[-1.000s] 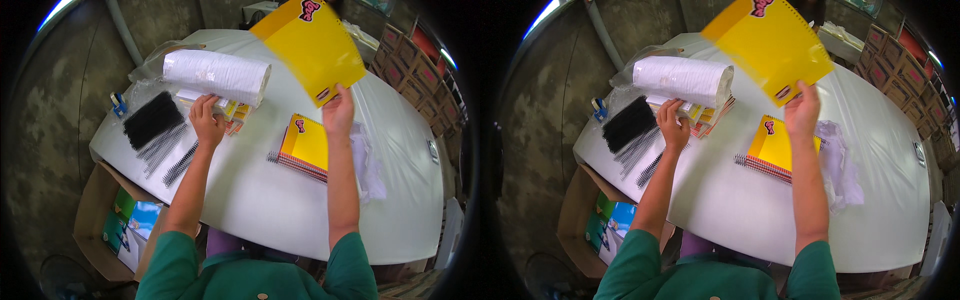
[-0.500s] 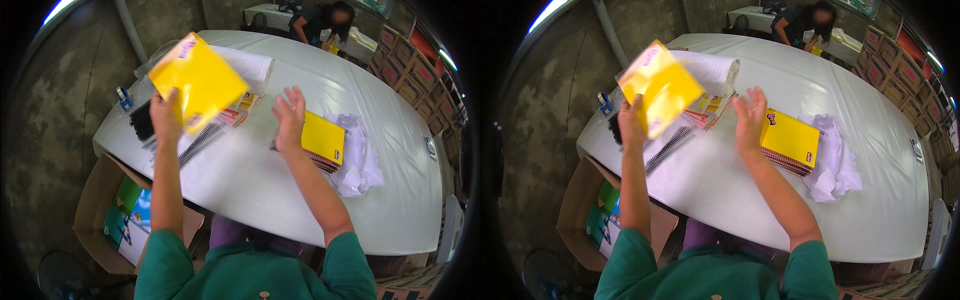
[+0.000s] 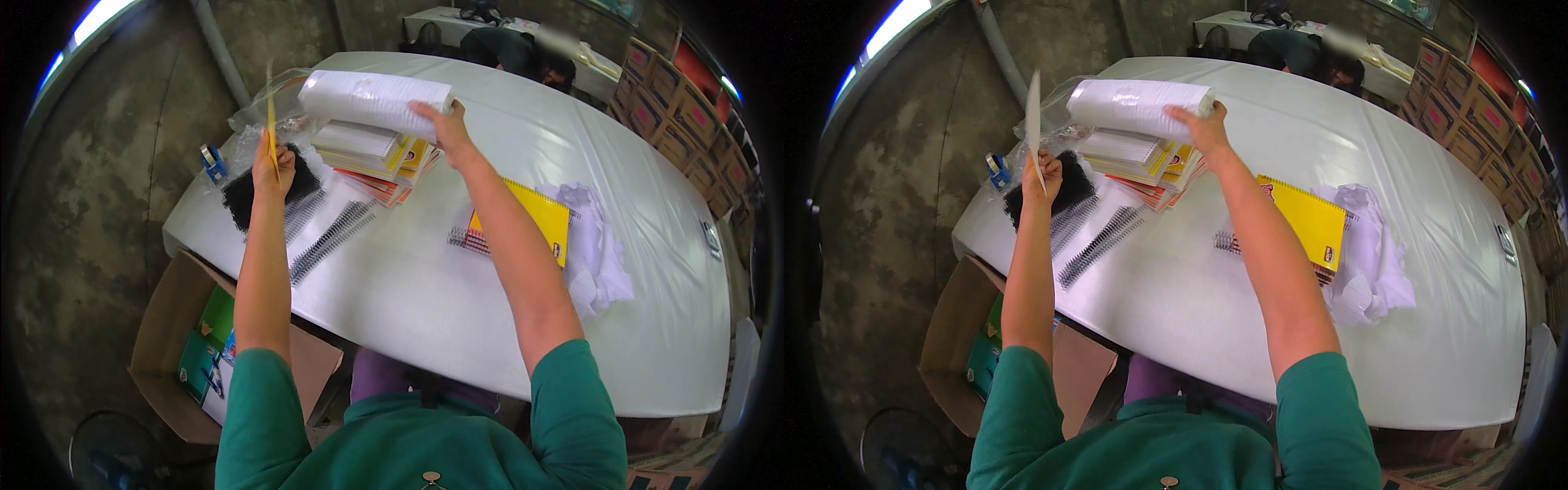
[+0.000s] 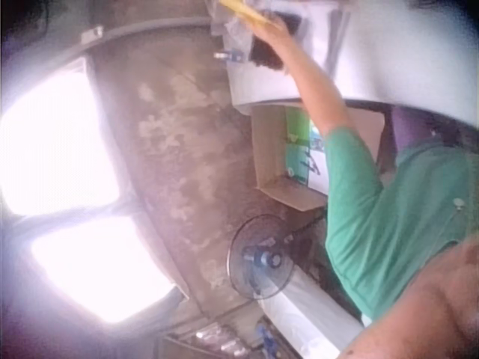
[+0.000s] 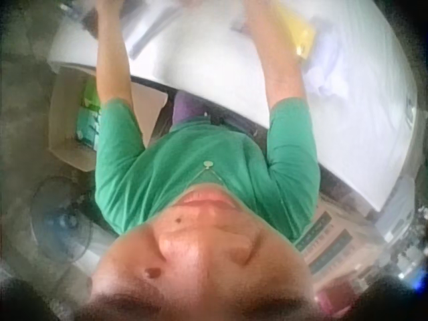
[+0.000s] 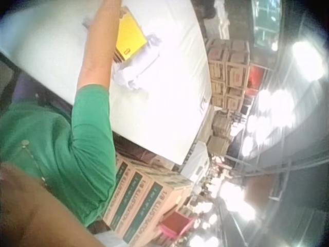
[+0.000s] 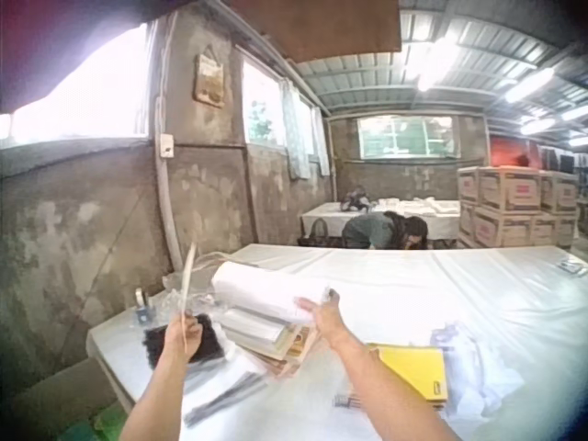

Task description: The person threads plastic spiral bindings through the pre-punched holes of several notebooks by hand, one at a time, and crimps the ends to secure them.

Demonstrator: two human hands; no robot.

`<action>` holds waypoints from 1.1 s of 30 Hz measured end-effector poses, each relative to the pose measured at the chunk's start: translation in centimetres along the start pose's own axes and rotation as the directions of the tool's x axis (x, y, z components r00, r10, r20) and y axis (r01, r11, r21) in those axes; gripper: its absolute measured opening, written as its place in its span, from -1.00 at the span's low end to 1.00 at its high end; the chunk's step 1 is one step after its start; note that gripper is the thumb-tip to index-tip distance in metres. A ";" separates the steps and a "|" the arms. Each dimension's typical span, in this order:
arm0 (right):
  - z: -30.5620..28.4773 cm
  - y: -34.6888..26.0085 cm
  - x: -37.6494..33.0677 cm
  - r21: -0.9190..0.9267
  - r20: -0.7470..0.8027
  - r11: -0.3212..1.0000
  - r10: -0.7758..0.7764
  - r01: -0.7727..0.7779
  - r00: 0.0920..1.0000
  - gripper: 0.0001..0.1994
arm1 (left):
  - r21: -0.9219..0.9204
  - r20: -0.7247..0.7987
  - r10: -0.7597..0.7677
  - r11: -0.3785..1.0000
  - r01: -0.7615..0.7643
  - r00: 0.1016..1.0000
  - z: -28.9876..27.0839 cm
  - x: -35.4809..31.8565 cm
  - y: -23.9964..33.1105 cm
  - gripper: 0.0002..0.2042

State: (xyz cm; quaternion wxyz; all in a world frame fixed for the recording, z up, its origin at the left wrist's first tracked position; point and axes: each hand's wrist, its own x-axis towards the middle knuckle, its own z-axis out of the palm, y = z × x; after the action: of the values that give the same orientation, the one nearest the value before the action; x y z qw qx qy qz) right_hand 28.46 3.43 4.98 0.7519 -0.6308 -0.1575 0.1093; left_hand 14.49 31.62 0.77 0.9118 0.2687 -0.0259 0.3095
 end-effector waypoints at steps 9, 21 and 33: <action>-0.9 0.1 3.7 0.200 0.066 0.931 0.300 -0.307 0.952 -0.31 | 0.811 0.176 0.212 0.523 -0.264 0.961 4.8 2.8 -4.0 -0.73; 0.1 0.2 4.0 0.436 0.011 0.856 0.303 -0.277 0.953 -0.42 | 0.569 0.390 -0.423 -0.588 -0.575 0.818 8.3 -3.8 -7.3 -0.35; -2.9 -2.9 2.3 0.557 -0.023 0.810 0.237 -0.184 0.971 -0.45 | 0.702 0.591 -0.100 -0.426 -0.571 0.801 12.3 -5.6 0.5 -0.75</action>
State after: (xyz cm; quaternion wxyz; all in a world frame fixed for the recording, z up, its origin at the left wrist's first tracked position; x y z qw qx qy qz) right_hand 31.58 1.12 7.63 0.8910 -0.4056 -0.0138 0.2037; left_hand 11.21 22.65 10.31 0.1535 0.9293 -0.0148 0.3357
